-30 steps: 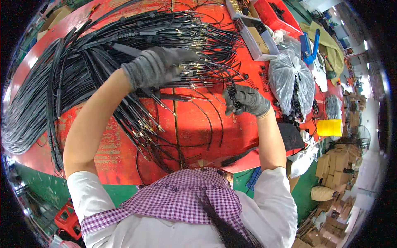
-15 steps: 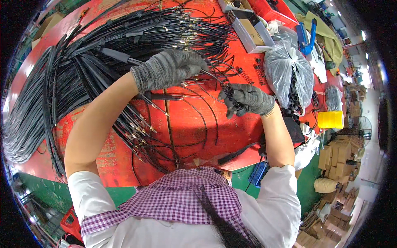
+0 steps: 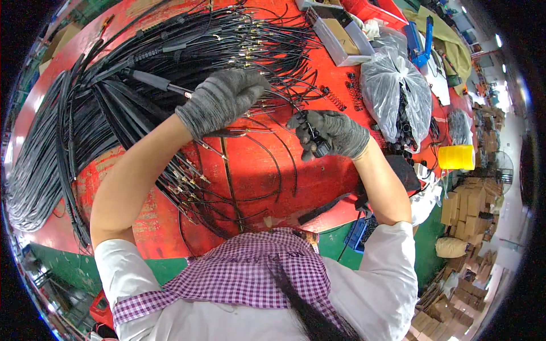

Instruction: The person sorts and organizes a large pile of black cables on a red workbench. They pick up individual cables, separate them, and arrange them into a more orderly stack.

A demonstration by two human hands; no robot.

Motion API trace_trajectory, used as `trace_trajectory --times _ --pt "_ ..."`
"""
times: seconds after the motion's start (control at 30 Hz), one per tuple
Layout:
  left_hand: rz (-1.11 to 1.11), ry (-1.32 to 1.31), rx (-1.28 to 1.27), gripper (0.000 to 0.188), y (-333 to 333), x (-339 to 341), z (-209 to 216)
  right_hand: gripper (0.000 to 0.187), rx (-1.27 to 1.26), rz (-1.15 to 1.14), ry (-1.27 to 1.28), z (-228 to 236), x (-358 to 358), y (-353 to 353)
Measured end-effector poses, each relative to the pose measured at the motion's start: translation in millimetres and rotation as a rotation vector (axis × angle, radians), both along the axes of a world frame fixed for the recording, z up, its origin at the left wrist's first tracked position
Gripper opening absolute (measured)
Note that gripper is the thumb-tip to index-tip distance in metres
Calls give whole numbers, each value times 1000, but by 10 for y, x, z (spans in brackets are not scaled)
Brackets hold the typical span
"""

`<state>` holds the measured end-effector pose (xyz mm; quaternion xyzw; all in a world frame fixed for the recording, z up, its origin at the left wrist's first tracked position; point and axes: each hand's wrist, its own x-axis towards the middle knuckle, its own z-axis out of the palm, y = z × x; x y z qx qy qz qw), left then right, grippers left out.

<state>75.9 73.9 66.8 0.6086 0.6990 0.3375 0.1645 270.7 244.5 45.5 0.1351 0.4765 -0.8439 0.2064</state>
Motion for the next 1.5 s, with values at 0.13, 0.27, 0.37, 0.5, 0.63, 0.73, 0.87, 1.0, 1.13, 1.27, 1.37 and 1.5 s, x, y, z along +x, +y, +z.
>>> trace_trajectory --times 0.13,0.27,0.37,0.5,0.63,0.73,0.87,1.0,1.13,1.27,1.37,1.5 --pt "49 -120 -22 19 -42 58 -91 47 30 -31 -9 67 -37 -66" --pt "-107 -131 -121 17 -85 39 -49 45 209 91 26 75 -104 -126" --pt "-161 -61 -170 24 -67 10 -105 46 314 200 47 63 -235 -188" --pt "-174 39 -251 46 -235 -194 -71 44 367 241 1 62 -393 -234" --pt "-48 668 -322 51 -579 -506 -381 42 449 241 3 -16 -511 -297" --pt "79 806 -361 51 -585 -588 -540 43 678 258 240 -239 -569 -365" --pt "184 879 -80 45 -510 -744 -816 40 715 140 195 -309 -655 -511" --pt "97 844 -160 24 -386 -887 -863 28 1400 122 383 -496 -709 -457" --pt "135 692 -133 24 -465 -950 -703 25 1732 79 390 -352 -766 -646" --pt "82 524 -153 23 -468 -963 -574 33 1866 -11 284 -422 -801 -683" --pt "66 515 -148 23 -483 -1002 -602 35 1884 -33 296 -386 -852 -786" --pt "72 615 -195 24 -541 -983 -617 31 2116 -35 366 -351 -1010 -909"
